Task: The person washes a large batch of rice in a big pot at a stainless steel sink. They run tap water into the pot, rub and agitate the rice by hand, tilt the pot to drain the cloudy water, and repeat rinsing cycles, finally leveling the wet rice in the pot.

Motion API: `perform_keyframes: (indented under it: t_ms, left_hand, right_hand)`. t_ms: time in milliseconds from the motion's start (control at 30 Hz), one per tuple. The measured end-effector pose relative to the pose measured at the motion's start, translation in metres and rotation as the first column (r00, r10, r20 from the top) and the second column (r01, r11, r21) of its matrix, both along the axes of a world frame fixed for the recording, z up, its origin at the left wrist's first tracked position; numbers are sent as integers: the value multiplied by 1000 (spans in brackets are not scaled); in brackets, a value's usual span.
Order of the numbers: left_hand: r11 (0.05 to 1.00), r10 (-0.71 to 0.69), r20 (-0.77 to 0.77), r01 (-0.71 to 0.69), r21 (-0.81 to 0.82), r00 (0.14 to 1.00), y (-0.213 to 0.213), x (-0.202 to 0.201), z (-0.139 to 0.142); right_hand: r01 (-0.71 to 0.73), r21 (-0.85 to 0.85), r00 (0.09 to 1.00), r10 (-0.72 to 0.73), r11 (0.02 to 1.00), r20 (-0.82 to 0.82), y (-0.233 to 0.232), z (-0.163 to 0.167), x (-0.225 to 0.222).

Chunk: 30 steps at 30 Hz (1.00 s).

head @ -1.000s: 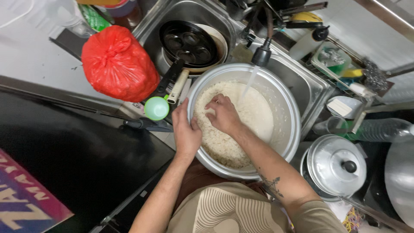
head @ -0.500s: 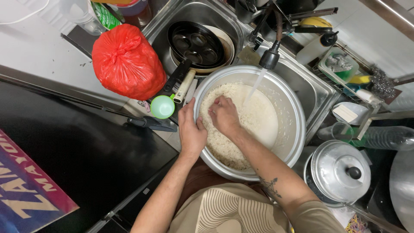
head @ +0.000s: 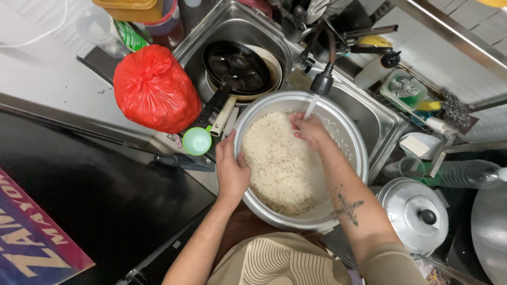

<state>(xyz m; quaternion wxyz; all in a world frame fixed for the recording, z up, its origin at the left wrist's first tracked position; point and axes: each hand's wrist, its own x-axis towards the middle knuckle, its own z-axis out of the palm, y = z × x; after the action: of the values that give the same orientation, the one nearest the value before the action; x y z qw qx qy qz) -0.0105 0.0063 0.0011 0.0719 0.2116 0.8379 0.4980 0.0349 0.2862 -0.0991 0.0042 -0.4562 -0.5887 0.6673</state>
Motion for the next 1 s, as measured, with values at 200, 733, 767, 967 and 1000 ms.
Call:
perform_keyframes:
  t_ms: [200, 733, 767, 967, 1000]
  left_hand:
    - [1000, 6, -16, -7, -7, 1000, 0, -1, 1]
    - [1000, 18, -8, -18, -20, 1000, 2, 0, 1]
    - [1000, 18, -3, -18, -20, 1000, 1, 1, 2]
    - [1000, 10, 9, -10, -9, 1000, 0, 0, 3]
    - [1000, 3, 15, -3, -13, 1000, 0, 0, 3]
  right_hand:
    - [-247, 46, 946, 230, 968, 228, 16, -5, -15]
    - [-125, -316, 982, 72, 941, -174, 19, -5, -21]
    - [-127, -332, 976, 59, 935, -210, 18, -7, -17]
    - [-30, -239, 975, -24, 971, -221, 8, 3, -4]
    - [-57, -157, 989, 34, 986, -144, 7, 7, -2]
